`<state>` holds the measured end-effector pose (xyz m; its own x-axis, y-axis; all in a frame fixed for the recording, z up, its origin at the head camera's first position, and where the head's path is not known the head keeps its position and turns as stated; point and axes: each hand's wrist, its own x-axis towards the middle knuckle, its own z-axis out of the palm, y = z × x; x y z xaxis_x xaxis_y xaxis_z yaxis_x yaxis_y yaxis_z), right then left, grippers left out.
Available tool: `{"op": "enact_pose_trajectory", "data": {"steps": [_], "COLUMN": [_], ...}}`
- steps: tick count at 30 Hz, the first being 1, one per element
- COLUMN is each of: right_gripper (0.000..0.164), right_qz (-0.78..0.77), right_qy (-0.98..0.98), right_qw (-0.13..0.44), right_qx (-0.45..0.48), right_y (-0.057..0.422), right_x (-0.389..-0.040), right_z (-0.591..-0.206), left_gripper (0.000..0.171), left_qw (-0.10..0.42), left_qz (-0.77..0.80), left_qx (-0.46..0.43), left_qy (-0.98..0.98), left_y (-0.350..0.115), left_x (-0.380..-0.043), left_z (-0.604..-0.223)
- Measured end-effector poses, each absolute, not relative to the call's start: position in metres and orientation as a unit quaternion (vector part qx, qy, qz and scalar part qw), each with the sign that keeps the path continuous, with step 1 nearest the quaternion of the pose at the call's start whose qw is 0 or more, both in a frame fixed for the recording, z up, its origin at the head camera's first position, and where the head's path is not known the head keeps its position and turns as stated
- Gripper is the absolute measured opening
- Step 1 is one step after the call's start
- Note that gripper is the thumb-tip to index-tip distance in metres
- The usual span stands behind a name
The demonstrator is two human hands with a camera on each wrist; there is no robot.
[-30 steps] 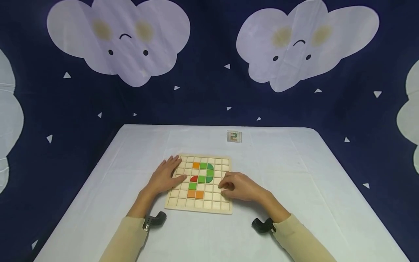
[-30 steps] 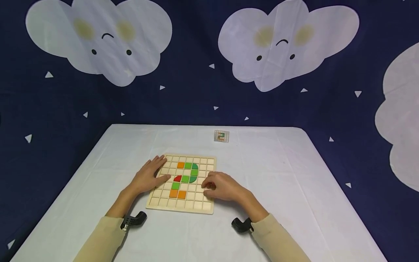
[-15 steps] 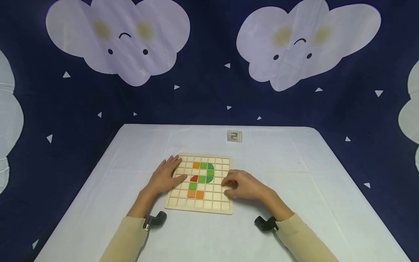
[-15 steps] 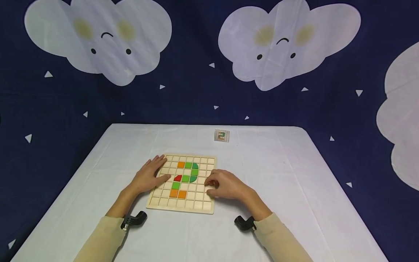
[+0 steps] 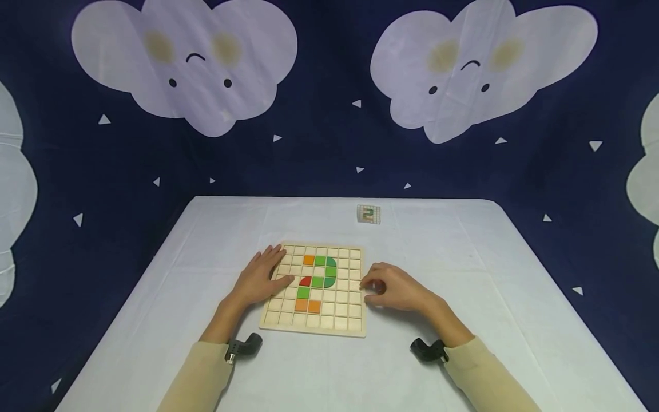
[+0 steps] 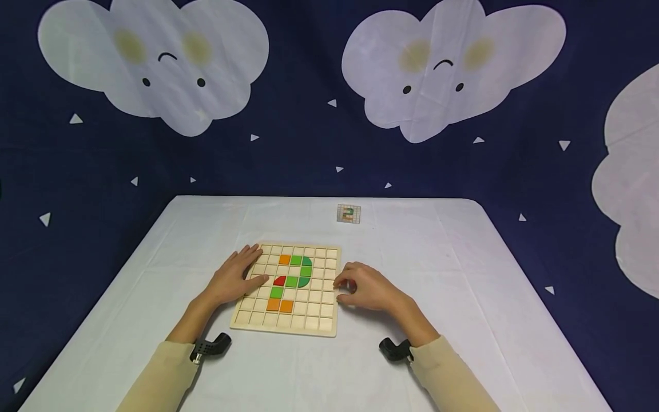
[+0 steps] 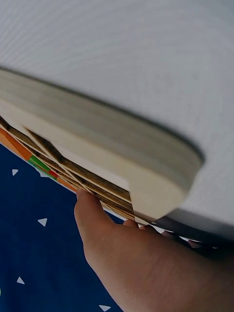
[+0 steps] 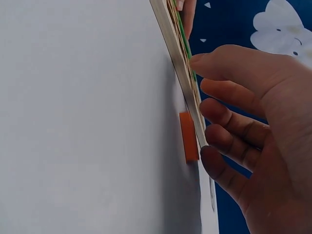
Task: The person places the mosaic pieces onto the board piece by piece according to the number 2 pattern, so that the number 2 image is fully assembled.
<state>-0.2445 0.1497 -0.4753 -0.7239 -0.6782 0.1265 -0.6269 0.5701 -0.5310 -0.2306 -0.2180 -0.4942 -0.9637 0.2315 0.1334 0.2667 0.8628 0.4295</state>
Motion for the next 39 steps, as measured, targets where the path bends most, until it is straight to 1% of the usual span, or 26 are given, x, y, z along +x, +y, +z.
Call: {"op": "enact_pose_trajectory", "data": {"steps": [7, 15, 25, 33, 39], "right_gripper": [0.025, 0.026, 0.027, 0.031, 0.03], "right_qz": [-0.276, -0.271, -0.278, -0.267, -0.263], "right_qy": [0.888, 0.892, 0.884, 0.888, 0.886], "right_qw": [0.033, 0.035, 0.073, 0.12, 0.127], "right_qx": [-0.367, -0.361, -0.368, -0.355, -0.36], "right_y": [0.163, 0.176, 0.186, 0.19, 0.191], "right_x": [-0.246, -0.247, -0.246, -0.244, -0.244], "right_z": [-0.476, -0.475, -0.472, -0.465, -0.463], "left_gripper": [0.082, 0.083, 0.082, 0.083, 0.083], "left_qw": [0.039, 0.039, 0.031, 0.022, 0.019], "left_qz": [-0.223, -0.224, -0.225, -0.226, -0.228], "left_qx": [-0.133, -0.131, -0.124, -0.126, -0.125], "left_qy": [-0.965, -0.965, -0.966, -0.966, -0.965], "left_y": [-0.218, -0.218, -0.218, -0.22, -0.22], "left_x": [-0.231, -0.231, -0.231, -0.232, -0.232], "left_z": [-0.494, -0.494, -0.495, -0.495, -0.495]}}
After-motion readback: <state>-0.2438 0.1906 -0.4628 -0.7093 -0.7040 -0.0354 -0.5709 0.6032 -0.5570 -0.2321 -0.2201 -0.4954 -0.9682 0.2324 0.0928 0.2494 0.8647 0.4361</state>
